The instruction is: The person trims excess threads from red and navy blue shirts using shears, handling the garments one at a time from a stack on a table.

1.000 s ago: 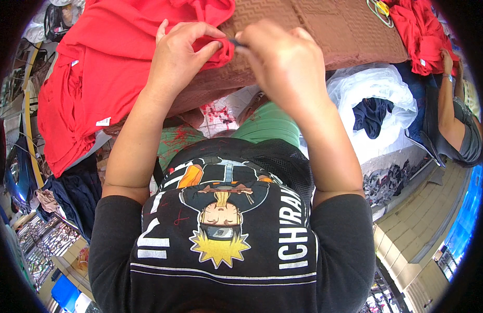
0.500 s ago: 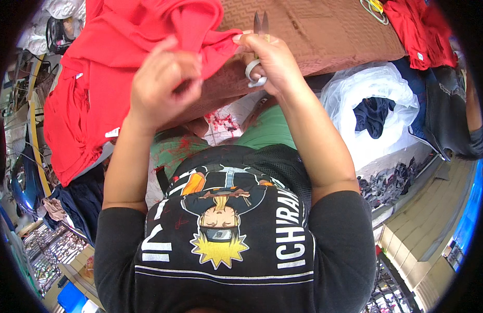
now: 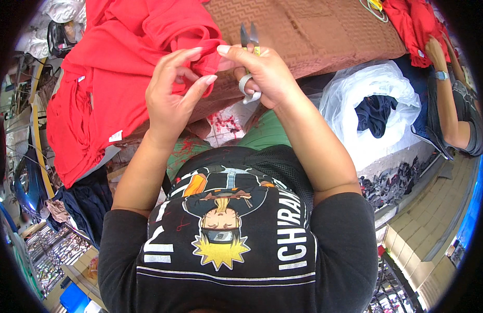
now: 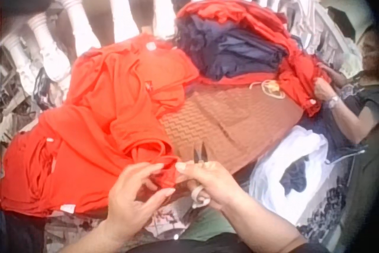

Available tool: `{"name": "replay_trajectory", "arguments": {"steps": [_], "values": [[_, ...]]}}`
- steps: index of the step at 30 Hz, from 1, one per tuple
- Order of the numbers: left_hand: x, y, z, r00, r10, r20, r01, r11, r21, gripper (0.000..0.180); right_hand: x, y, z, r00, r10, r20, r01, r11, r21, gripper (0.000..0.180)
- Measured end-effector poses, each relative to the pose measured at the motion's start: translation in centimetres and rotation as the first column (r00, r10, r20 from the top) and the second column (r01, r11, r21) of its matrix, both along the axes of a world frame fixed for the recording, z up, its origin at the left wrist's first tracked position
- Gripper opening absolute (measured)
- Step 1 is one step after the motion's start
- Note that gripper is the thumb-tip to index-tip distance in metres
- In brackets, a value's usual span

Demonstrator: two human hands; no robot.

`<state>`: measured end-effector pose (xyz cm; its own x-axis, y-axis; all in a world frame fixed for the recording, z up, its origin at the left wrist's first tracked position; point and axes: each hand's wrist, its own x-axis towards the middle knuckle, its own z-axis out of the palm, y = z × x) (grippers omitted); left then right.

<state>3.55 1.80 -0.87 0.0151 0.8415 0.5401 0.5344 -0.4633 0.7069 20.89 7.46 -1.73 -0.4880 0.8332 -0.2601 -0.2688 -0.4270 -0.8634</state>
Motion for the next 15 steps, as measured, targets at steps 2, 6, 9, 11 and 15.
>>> {"name": "replay_trajectory", "arguments": {"steps": [2,6,9,11,15], "values": [[0.2,0.4,-0.3,1.0,-0.016,-0.002,0.016,0.998,-0.063,0.031,-0.1,-0.1,-0.4,1.0,-0.007,-0.022,0.008,1.0,0.03,0.028],[0.5,1.5,-1.4,0.999,-0.017,-0.051,0.023,0.993,0.117,0.017,-0.1,-0.4,-0.4,0.995,-0.095,0.036,0.096,0.995,-0.017,0.023],[0.7,1.5,-1.5,0.992,0.039,-0.121,-0.024,0.992,0.121,0.01,0.4,0.0,-1.3,0.994,-0.1,0.031,0.102,0.993,-0.061,0.022],[0.8,1.2,-1.0,0.995,0.018,-0.102,-0.022,0.999,-0.039,0.009,0.8,0.3,-1.6,0.995,-0.082,0.059,0.086,0.994,-0.063,0.022],[0.9,1.3,-0.6,0.999,-0.005,-0.046,-0.008,0.961,-0.278,0.01,1.4,0.5,-1.4,0.815,-0.282,0.507,-0.027,0.854,0.52,0.023]]}}
